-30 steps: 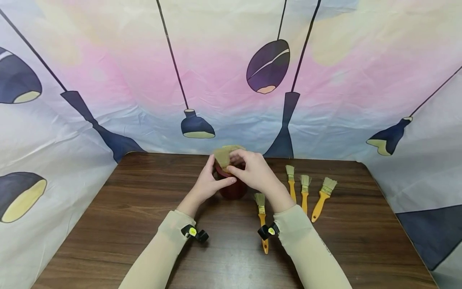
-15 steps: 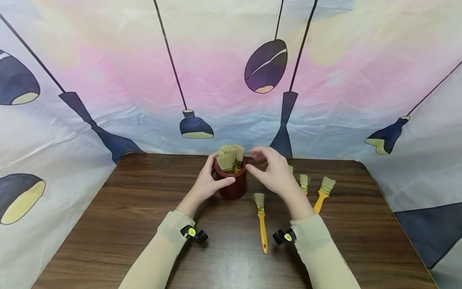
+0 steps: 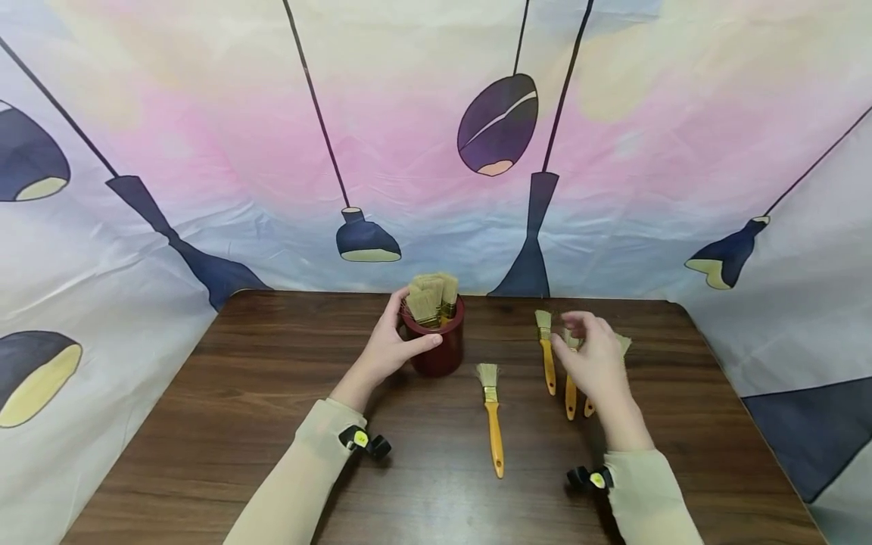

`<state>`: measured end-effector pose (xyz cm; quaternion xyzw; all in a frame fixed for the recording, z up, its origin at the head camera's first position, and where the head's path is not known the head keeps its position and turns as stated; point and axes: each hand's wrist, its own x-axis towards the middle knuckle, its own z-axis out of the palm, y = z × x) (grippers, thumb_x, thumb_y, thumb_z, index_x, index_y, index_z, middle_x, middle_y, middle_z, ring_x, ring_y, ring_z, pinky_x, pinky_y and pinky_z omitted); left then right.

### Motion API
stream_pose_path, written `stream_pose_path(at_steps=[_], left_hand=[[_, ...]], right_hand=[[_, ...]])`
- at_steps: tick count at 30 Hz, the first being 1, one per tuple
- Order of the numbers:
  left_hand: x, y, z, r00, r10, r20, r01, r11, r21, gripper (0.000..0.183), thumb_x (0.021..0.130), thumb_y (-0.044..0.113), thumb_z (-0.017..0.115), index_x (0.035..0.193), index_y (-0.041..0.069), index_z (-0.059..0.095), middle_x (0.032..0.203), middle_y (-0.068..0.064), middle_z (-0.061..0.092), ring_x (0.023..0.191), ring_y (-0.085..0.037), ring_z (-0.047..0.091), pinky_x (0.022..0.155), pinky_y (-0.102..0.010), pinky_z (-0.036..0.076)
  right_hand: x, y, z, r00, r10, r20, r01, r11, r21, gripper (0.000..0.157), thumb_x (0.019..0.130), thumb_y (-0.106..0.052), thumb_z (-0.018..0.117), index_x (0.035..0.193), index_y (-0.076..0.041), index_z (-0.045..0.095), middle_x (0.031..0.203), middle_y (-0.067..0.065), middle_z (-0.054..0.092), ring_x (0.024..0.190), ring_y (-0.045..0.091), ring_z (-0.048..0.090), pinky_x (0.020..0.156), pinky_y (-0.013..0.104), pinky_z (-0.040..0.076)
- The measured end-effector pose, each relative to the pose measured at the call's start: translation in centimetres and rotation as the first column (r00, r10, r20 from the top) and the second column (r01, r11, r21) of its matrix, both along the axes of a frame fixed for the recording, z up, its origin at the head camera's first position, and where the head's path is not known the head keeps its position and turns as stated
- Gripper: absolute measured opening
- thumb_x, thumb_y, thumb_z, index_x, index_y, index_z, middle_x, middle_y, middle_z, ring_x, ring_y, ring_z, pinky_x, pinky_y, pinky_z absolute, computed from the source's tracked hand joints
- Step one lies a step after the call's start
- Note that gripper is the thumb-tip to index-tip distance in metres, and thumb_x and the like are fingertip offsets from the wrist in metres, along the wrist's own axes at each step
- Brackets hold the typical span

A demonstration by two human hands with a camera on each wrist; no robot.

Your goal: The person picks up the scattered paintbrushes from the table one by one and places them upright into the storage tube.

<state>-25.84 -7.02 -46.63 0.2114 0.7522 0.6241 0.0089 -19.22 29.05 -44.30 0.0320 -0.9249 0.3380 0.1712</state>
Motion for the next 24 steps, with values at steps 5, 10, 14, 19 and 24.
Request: stream_pose_path(at_steps=[5,10,14,19,24], left_hand=[[-0.1,0.1,-0.1,1.000,-0.010,-0.011,0.010,1.000,0.000,0.096,0.090,0.028,0.091,0.167,0.031,0.034,0.157,-0.003,0.051,0.148,-0.022,0.050,0.123,-0.058,0.039],[0.0,-0.1,0.0,1.000,-0.009,-0.011,0.008,1.000,-0.005,0.096,0.089,0.030,0.092,0.166,0.031,0.035,0.157,-0.002,0.050,0.148,-0.022,0.050,0.123,-0.058,0.039],[0.0,-0.1,0.0,1.000,-0.007,-0.009,0.007,1.000,0.001,0.095,0.089,0.029,0.092,0.166,0.031,0.035,0.158,-0.002,0.050,0.149,-0.022,0.049,0.124,-0.058,0.038],[0.0,-0.1,-0.1,1.000,-0.009,-0.009,0.009,1.000,0.004,0.096,0.090,0.028,0.092,0.167,0.031,0.034,0.159,-0.003,0.050,0.150,-0.021,0.049,0.124,-0.058,0.038],[0.0,-0.1,-0.1,1.000,-0.011,-0.005,0.011,1.000,0.000,0.097,0.090,0.028,0.092,0.168,0.032,0.033,0.159,-0.002,0.050,0.149,-0.021,0.049,0.124,-0.057,0.038]], right_hand=[[1.8,3.2,-2.2,0.994,-0.088,0.059,0.087,0.996,0.022,0.044,0.101,-0.021,0.078,0.134,0.006,0.066,0.121,0.031,0.070,0.105,0.048,0.069,0.089,0.067,0.052],[3.2,5.5,-3.7,0.980,-0.147,0.133,0.139,0.988,0.065,0.056,0.101,-0.029,0.079,0.135,0.011,0.061,0.119,0.035,0.068,0.098,0.048,0.068,0.084,0.068,0.049],[3.7,6.4,-4.0,0.959,-0.182,0.218,0.167,0.982,0.088,0.075,0.100,-0.044,0.080,0.138,0.016,0.055,0.118,0.037,0.068,0.099,0.050,0.067,0.082,0.066,0.050],[3.7,6.7,-3.9,0.925,-0.189,0.330,0.160,0.981,0.113,0.093,0.098,-0.056,0.078,0.144,0.019,0.049,0.120,0.036,0.068,0.106,0.055,0.064,0.088,0.069,0.049],[3.6,7.1,-3.8,0.902,-0.168,0.398,0.134,0.985,0.112,0.092,0.101,-0.051,0.077,0.149,0.020,0.043,0.120,0.033,0.071,0.112,0.057,0.063,0.091,0.069,0.051]])
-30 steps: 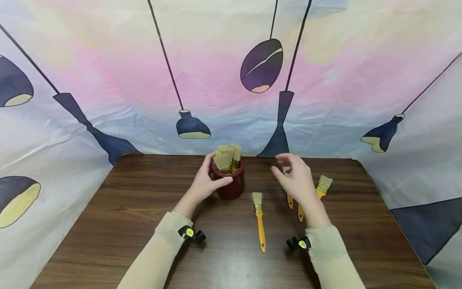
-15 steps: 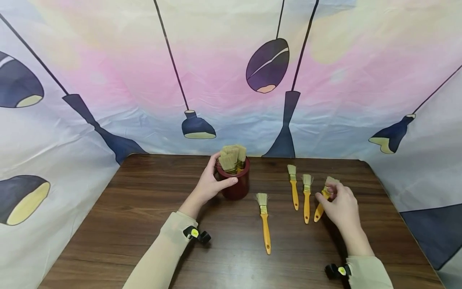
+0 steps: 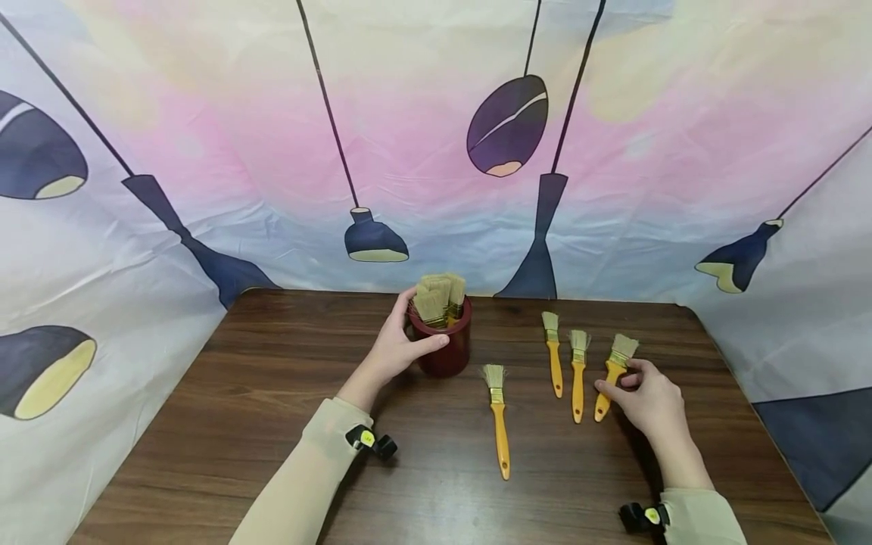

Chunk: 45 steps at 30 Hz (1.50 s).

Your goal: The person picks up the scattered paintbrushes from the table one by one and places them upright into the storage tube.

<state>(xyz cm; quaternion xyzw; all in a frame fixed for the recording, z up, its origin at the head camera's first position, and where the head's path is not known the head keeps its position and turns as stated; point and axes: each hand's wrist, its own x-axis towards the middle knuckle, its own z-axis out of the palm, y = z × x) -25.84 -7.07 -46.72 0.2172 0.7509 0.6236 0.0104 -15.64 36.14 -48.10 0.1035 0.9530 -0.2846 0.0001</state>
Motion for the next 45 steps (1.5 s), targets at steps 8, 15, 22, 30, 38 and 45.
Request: stream_pose_path(at_steps=[8,15,22,30,38,45], left_hand=[[0.0,0.0,0.2,1.000,0.000,-0.017,0.000,1.000,0.014,0.096,0.090,0.024,0.091,0.167,0.030,0.034,0.158,-0.005,0.050,0.148,-0.023,0.050,0.124,-0.057,0.039],[0.0,0.1,0.0,1.000,-0.009,-0.011,0.009,1.000,0.015,0.096,0.091,0.026,0.091,0.167,0.031,0.033,0.160,-0.003,0.049,0.150,-0.022,0.049,0.124,-0.056,0.038],[0.0,0.0,0.1,1.000,0.001,-0.010,-0.001,1.000,0.000,0.095,0.091,0.028,0.091,0.167,0.032,0.034,0.159,-0.003,0.049,0.150,-0.021,0.049,0.125,-0.056,0.038],[0.1,0.0,0.1,1.000,0.008,-0.005,-0.008,1.000,-0.005,0.095,0.091,0.029,0.091,0.167,0.031,0.034,0.161,-0.001,0.047,0.152,-0.021,0.047,0.125,-0.056,0.037],[0.2,-0.1,-0.1,1.000,0.015,-0.003,-0.015,1.000,-0.006,0.095,0.090,0.030,0.092,0.167,0.032,0.034,0.160,-0.002,0.048,0.150,-0.022,0.048,0.124,-0.058,0.038],[0.3,0.1,0.2,1.000,0.009,-0.015,-0.009,1.000,-0.003,0.097,0.089,0.029,0.092,0.167,0.030,0.034,0.159,-0.005,0.049,0.149,-0.023,0.049,0.123,-0.058,0.038]], right_hand=[[0.0,0.5,0.3,1.000,0.031,0.003,-0.030,0.999,-0.012,0.071,0.103,-0.027,0.074,0.149,0.018,0.045,0.115,0.032,0.072,0.100,0.049,0.068,0.082,0.062,0.057],[0.0,0.8,0.4,0.999,0.030,0.026,-0.031,0.999,0.018,0.078,0.105,-0.043,0.073,0.142,0.022,0.051,0.117,0.034,0.073,0.106,0.055,0.066,0.087,0.065,0.056],[0.0,1.1,0.2,0.999,0.041,0.007,-0.040,0.999,-0.015,0.065,0.107,-0.033,0.071,0.138,0.021,0.054,0.114,0.035,0.071,0.088,0.040,0.070,0.068,0.046,0.060],[-0.1,1.6,0.9,0.998,0.052,-0.043,-0.055,0.996,-0.066,0.068,0.111,-0.037,0.066,0.145,0.019,0.049,0.122,0.037,0.067,0.097,0.043,0.068,0.069,0.041,0.058],[-1.5,0.0,3.9,0.985,-0.009,-0.175,-0.016,0.990,-0.142,0.067,0.110,-0.038,0.065,0.152,0.013,0.047,0.133,0.037,0.064,0.114,0.052,0.064,0.071,0.031,0.056],[-3.5,-3.3,7.8,0.954,-0.003,-0.301,-0.066,0.974,-0.217,0.065,0.110,-0.036,0.065,0.158,0.004,0.048,0.134,0.030,0.066,0.094,0.007,0.067,0.065,0.015,0.052]])
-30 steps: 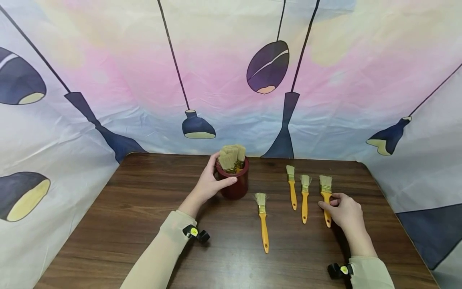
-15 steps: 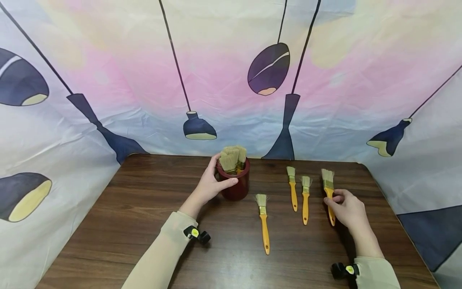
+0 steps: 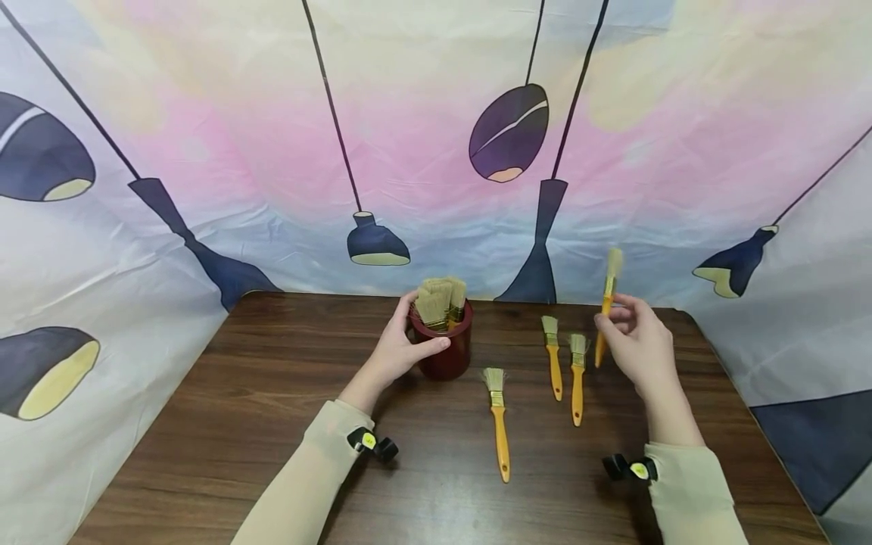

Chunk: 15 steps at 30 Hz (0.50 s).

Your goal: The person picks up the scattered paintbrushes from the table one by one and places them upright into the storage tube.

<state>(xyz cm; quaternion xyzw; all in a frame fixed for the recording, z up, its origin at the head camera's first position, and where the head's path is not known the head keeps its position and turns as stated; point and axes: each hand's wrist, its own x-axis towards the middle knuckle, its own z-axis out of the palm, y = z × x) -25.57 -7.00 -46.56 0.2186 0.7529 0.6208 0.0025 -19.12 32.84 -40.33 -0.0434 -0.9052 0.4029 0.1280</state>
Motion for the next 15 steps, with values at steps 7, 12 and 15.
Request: stream_pose_path(at_steps=[7,12,15], left_hand=[[0.0,0.0,0.0,1.000,-0.002,-0.001,0.002,1.000,-0.006,0.096,0.090,0.028,0.091,0.167,0.028,0.034,0.160,-0.007,0.049,0.150,-0.024,0.049,0.124,-0.057,0.039],[0.0,0.0,0.0,1.000,0.002,0.000,-0.002,1.000,-0.009,0.097,0.089,0.027,0.092,0.168,0.028,0.034,0.160,-0.007,0.049,0.150,-0.024,0.048,0.124,-0.057,0.039],[-0.1,0.0,0.0,1.000,0.013,-0.004,-0.013,1.000,-0.022,0.098,0.089,0.028,0.092,0.168,0.028,0.034,0.162,-0.007,0.047,0.152,-0.024,0.046,0.124,-0.057,0.037]], right_hand=[[-2.2,-4.8,2.9,0.988,0.075,-0.135,-0.090,0.990,-0.110,0.049,0.112,-0.031,0.062,0.145,0.006,0.058,0.132,0.030,0.068,0.106,0.020,0.072,0.072,0.011,0.054],[-3.4,-8.2,4.0,0.969,0.168,-0.180,-0.189,0.976,-0.108,0.049,0.114,-0.036,0.061,0.144,0.002,0.060,0.132,0.025,0.069,0.119,0.044,0.071,0.078,0.011,0.054],[-3.9,-10.4,4.4,0.959,0.203,-0.197,-0.230,0.965,-0.126,0.047,0.113,-0.035,0.064,0.145,0.000,0.061,0.127,0.022,0.071,0.109,0.038,0.075,0.078,0.017,0.058]])
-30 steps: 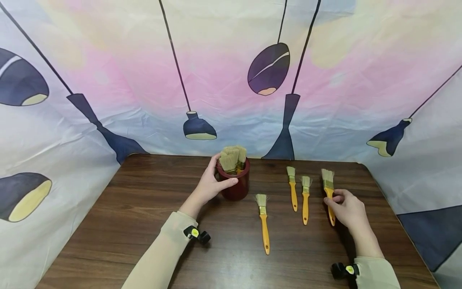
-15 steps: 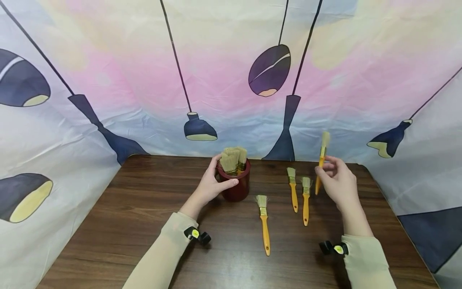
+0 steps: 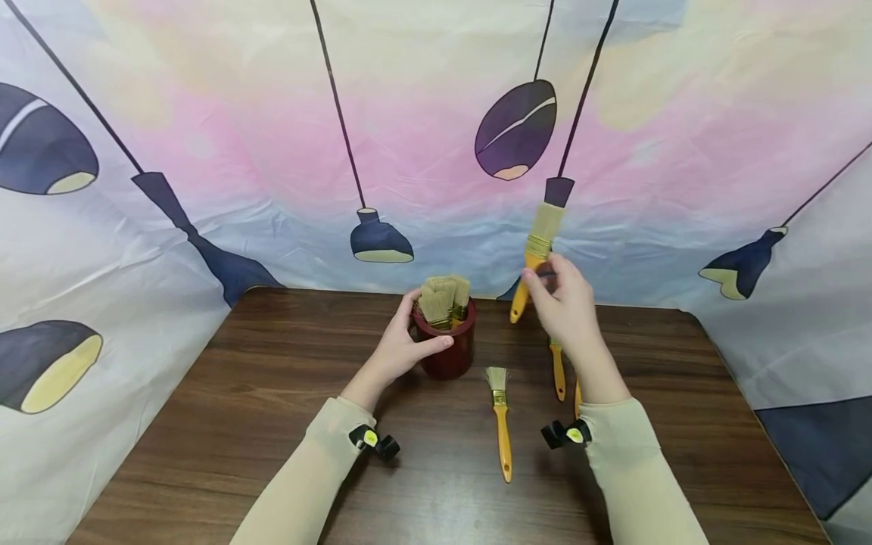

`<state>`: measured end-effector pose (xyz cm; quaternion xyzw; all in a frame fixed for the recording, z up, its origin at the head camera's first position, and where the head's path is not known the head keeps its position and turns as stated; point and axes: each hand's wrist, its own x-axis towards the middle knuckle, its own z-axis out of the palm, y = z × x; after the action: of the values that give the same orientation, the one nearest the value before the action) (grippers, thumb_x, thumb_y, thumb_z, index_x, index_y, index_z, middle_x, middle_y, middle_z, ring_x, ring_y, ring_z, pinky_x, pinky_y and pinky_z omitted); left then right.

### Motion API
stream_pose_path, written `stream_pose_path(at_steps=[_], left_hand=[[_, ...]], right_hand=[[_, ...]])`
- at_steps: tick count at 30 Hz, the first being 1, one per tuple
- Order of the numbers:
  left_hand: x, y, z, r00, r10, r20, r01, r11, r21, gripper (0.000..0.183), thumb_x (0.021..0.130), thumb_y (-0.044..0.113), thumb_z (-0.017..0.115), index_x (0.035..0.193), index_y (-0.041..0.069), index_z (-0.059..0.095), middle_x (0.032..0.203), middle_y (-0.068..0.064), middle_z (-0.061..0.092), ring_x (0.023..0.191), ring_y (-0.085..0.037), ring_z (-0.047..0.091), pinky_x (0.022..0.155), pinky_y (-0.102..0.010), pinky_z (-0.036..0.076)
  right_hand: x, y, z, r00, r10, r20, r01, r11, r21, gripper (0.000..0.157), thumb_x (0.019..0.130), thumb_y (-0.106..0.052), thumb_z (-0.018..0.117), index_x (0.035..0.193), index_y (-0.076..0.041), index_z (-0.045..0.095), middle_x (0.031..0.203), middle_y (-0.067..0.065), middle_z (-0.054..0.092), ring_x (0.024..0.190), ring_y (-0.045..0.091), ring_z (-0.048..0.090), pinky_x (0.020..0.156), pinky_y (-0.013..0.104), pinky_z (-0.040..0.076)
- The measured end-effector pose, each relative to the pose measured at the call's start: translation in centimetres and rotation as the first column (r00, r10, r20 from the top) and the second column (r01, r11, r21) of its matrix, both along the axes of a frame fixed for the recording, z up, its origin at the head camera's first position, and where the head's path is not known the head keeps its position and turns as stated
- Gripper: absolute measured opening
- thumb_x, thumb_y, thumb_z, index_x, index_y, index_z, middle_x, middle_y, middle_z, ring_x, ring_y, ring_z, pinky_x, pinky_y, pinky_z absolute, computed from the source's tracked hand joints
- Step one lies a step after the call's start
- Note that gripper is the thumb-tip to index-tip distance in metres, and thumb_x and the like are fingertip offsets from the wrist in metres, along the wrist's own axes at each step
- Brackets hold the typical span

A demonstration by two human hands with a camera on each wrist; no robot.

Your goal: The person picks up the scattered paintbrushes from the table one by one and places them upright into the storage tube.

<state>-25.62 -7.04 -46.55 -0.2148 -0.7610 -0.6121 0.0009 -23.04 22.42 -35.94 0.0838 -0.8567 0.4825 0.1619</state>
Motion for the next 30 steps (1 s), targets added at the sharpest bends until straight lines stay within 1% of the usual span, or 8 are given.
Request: stream_pose_path(at_steps=[4,7,10,12,16,20,26,30], left_hand=[[0.0,0.0,0.1,1.000,0.018,-0.006,-0.018,1.000,-0.026,0.099,0.088,0.031,0.092,0.168,0.027,0.034,0.165,-0.006,0.045,0.153,-0.024,0.043,0.125,-0.057,0.035],[-0.1,0.0,0.1,1.000,0.020,-0.008,-0.020,0.999,-0.032,0.098,0.088,0.031,0.092,0.168,0.027,0.034,0.164,-0.005,0.046,0.152,-0.023,0.044,0.125,-0.056,0.036],[-0.2,0.0,0.1,1.000,0.012,-0.017,-0.013,0.999,-0.030,0.098,0.089,0.032,0.092,0.167,0.029,0.035,0.162,-0.003,0.047,0.151,-0.021,0.046,0.125,-0.055,0.037],[-0.3,0.0,0.1,1.000,0.007,-0.023,-0.008,1.000,-0.028,0.097,0.089,0.032,0.092,0.167,0.030,0.035,0.161,-0.001,0.048,0.150,-0.020,0.047,0.125,-0.054,0.037],[-0.3,-0.1,0.0,1.000,0.004,-0.029,-0.005,1.000,-0.024,0.096,0.089,0.033,0.092,0.166,0.031,0.035,0.161,0.001,0.048,0.150,-0.018,0.047,0.125,-0.053,0.037],[-0.3,-0.1,-0.1,0.999,-0.005,-0.033,0.005,1.000,-0.011,0.097,0.089,0.030,0.092,0.167,0.030,0.034,0.161,0.000,0.048,0.149,-0.019,0.047,0.125,-0.053,0.037],[-0.4,0.0,-0.3,0.999,-0.010,-0.039,0.009,1.000,-0.004,0.096,0.089,0.030,0.092,0.167,0.029,0.034,0.160,-0.001,0.048,0.149,-0.019,0.048,0.124,-0.052,0.038],[-0.3,-0.1,-0.2,0.999,-0.012,-0.036,0.012,1.000,0.000,0.096,0.090,0.032,0.091,0.167,0.028,0.034,0.161,-0.002,0.047,0.149,-0.020,0.047,0.123,-0.053,0.038]], right_hand=[[-0.5,-2.6,0.2,0.999,0.033,-0.033,-0.035,0.997,-0.065,0.040,0.109,-0.024,0.071,0.139,0.002,0.063,0.117,0.020,0.075,0.095,0.028,0.075,0.077,0.022,0.061],[-0.8,-4.2,0.3,0.997,0.060,-0.056,-0.066,0.990,-0.126,0.036,0.106,-0.016,0.074,0.135,0.003,0.062,0.116,0.020,0.075,0.099,0.025,0.074,0.079,0.022,0.062],[-1.0,-5.3,0.4,0.994,0.083,-0.076,-0.094,0.984,-0.151,0.035,0.105,-0.012,0.075,0.133,0.004,0.062,0.118,0.020,0.074,0.104,0.029,0.075,0.080,0.026,0.063],[-1.0,-5.9,0.4,0.993,0.079,-0.084,-0.089,0.988,-0.125,0.034,0.105,-0.014,0.075,0.132,0.002,0.063,0.118,0.019,0.075,0.104,0.030,0.075,0.081,0.029,0.063],[-1.3,-6.8,-0.2,0.992,0.077,-0.100,-0.083,0.995,-0.058,0.032,0.104,-0.015,0.076,0.129,0.000,0.064,0.114,0.018,0.077,0.103,0.033,0.076,0.087,0.044,0.064],[-1.3,-7.4,-1.0,0.991,0.090,-0.099,-0.089,0.996,0.012,0.027,0.104,-0.019,0.076,0.121,0.000,0.067,0.108,0.020,0.078,0.100,0.035,0.077,0.090,0.053,0.063],[-1.1,-7.9,-2.1,0.984,0.157,-0.087,-0.144,0.979,0.144,0.026,0.104,-0.022,0.077,0.120,-0.002,0.073,0.108,0.015,0.077,0.097,0.033,0.075,0.088,0.052,0.062],[-0.9,-7.9,-2.7,0.977,0.187,-0.099,-0.158,0.957,0.242,0.024,0.103,-0.024,0.079,0.118,-0.006,0.077,0.101,0.010,0.074,0.089,0.027,0.069,0.079,0.048,0.058]])
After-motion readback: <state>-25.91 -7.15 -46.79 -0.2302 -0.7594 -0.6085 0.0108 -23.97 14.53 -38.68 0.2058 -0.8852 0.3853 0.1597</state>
